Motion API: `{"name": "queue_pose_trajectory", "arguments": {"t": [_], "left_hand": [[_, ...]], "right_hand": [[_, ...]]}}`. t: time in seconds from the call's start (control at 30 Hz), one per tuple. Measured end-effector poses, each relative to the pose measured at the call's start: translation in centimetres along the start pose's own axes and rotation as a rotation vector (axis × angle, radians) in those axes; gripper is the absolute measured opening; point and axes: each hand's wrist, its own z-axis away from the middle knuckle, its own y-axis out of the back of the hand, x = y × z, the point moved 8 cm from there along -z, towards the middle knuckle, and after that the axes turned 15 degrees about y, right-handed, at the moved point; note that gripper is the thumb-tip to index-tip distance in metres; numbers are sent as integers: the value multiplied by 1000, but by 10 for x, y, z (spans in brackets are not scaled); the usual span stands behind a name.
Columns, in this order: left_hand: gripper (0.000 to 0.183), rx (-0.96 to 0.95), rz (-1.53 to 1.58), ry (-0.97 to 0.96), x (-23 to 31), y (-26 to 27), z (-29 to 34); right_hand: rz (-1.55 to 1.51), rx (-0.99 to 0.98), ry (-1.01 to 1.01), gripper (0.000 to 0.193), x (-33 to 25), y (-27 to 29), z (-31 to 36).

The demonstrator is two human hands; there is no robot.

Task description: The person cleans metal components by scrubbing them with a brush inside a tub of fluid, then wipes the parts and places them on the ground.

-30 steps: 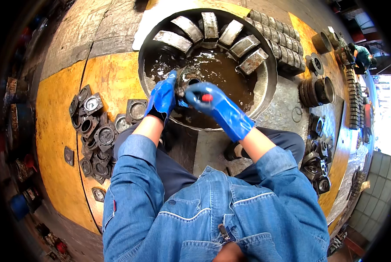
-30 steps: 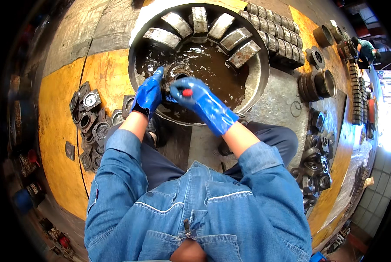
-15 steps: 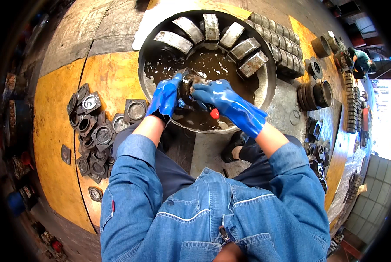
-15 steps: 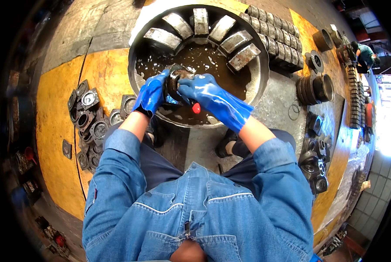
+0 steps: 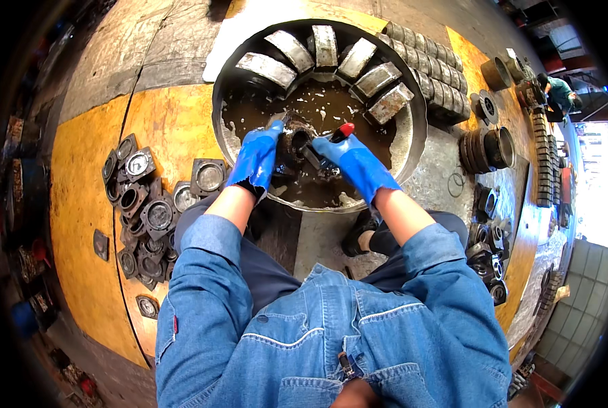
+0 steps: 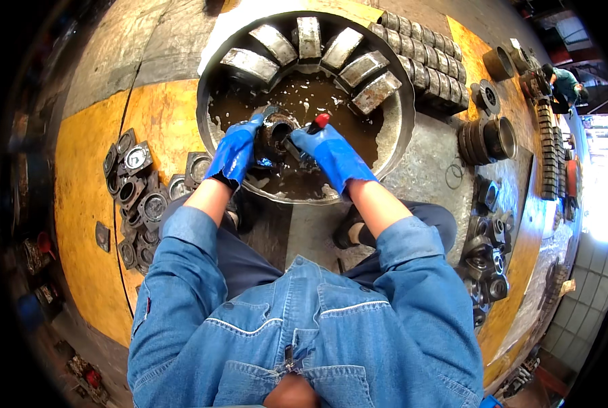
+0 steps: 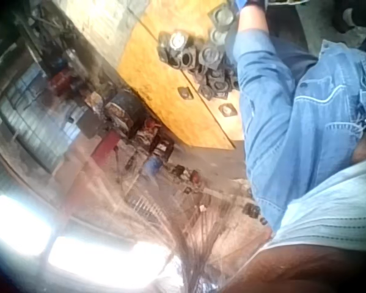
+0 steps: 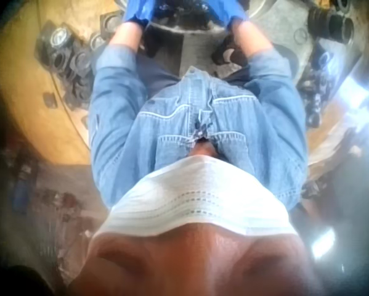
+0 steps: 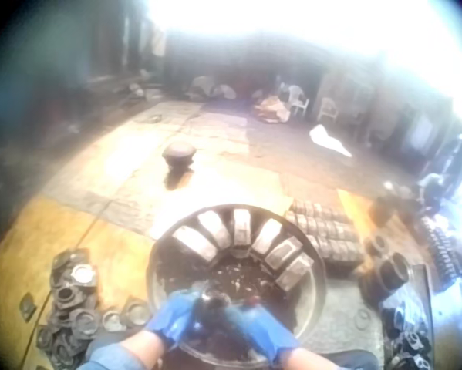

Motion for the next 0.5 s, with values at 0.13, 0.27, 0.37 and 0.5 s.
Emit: {"name": "queue_pose_trajectory", "arguments": {"t": [0.13, 0.27, 0.37, 0.5], "left_hand": [[49, -33, 4, -20, -1, -4, -1], [51, 9, -104, -7, 13, -14, 16], [52, 13, -91, 11, 8, -11, 16], [50, -11, -41, -97, 7, -6, 12]], "right_hand": [[-503, 51, -71, 32, 18, 7, 1], [-855, 254, -108, 27, 73, 8, -22], [-1097, 400, -412, 37, 79, -18, -15], [-497, 48, -20, 34, 11, -13, -3]]}}
